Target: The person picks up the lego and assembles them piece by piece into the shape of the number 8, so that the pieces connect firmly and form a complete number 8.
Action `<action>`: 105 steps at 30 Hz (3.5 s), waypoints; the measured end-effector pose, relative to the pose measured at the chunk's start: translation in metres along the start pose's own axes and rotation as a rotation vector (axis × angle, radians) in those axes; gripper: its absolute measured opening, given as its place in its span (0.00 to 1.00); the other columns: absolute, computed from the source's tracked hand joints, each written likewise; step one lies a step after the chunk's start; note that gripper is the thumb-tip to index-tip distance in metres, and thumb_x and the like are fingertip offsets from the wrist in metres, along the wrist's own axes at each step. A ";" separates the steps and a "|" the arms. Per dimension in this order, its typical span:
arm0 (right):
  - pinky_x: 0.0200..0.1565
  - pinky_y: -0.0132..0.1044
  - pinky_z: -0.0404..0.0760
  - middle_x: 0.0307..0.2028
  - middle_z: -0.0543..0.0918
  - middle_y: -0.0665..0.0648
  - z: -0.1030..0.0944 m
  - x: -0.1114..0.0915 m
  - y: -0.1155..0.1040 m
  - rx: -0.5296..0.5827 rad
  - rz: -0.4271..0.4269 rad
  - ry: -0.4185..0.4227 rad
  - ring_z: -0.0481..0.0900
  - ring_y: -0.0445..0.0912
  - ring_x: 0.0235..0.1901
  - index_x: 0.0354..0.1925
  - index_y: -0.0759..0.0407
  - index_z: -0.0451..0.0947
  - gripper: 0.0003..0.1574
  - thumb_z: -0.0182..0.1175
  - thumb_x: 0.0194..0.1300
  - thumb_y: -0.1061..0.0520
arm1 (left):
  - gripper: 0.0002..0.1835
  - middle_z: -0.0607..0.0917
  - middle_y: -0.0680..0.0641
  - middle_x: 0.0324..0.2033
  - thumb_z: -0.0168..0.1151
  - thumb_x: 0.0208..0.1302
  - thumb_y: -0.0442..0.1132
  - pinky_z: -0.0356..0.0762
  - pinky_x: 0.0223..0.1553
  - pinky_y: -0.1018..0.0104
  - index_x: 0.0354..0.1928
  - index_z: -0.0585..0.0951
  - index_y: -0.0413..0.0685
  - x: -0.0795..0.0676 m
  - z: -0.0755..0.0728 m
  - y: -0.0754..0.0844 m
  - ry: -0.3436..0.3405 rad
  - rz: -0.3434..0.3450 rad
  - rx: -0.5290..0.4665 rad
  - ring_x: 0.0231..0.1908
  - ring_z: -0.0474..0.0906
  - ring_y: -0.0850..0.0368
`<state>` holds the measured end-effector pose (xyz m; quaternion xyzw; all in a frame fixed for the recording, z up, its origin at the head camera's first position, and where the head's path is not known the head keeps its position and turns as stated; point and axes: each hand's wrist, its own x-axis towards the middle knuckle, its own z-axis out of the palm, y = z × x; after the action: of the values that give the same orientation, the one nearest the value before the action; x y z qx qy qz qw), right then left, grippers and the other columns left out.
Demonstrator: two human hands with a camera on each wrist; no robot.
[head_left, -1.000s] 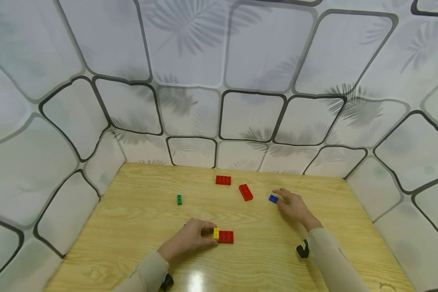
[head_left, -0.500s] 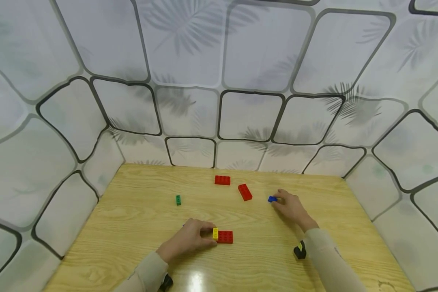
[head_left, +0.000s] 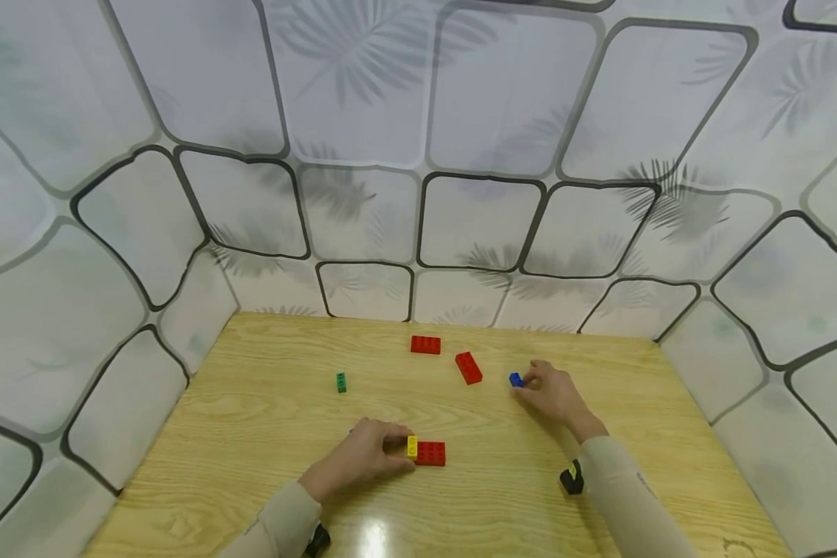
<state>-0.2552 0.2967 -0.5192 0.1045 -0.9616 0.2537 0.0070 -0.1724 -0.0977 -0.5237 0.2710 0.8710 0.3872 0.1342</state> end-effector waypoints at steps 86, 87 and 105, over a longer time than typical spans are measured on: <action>0.60 0.47 0.84 0.51 0.88 0.48 0.055 -0.059 -0.095 0.316 -0.219 -0.083 0.84 0.46 0.53 0.52 0.50 0.86 0.20 0.77 0.64 0.52 | 0.26 0.90 0.46 0.57 0.77 0.64 0.51 0.83 0.63 0.49 0.60 0.87 0.46 0.000 0.002 0.001 0.016 0.005 0.037 0.61 0.85 0.48; 0.60 0.47 0.83 0.51 0.88 0.48 0.055 -0.060 -0.096 0.318 -0.231 -0.090 0.84 0.47 0.53 0.53 0.51 0.86 0.20 0.77 0.64 0.51 | 0.26 0.90 0.47 0.57 0.77 0.64 0.51 0.83 0.63 0.49 0.60 0.87 0.46 0.000 0.002 0.001 0.017 0.004 0.038 0.61 0.85 0.48; 0.64 0.48 0.79 0.51 0.87 0.40 0.060 -0.063 -0.110 0.336 -0.245 -0.224 0.81 0.43 0.56 0.53 0.48 0.85 0.21 0.76 0.65 0.45 | 0.25 0.90 0.47 0.56 0.77 0.64 0.50 0.83 0.63 0.48 0.59 0.88 0.46 0.001 0.001 0.002 0.021 0.013 0.032 0.60 0.86 0.49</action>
<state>-0.1685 0.1861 -0.5217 0.2478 -0.8807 0.3944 -0.0866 -0.1716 -0.0955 -0.5228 0.2748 0.8766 0.3771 0.1180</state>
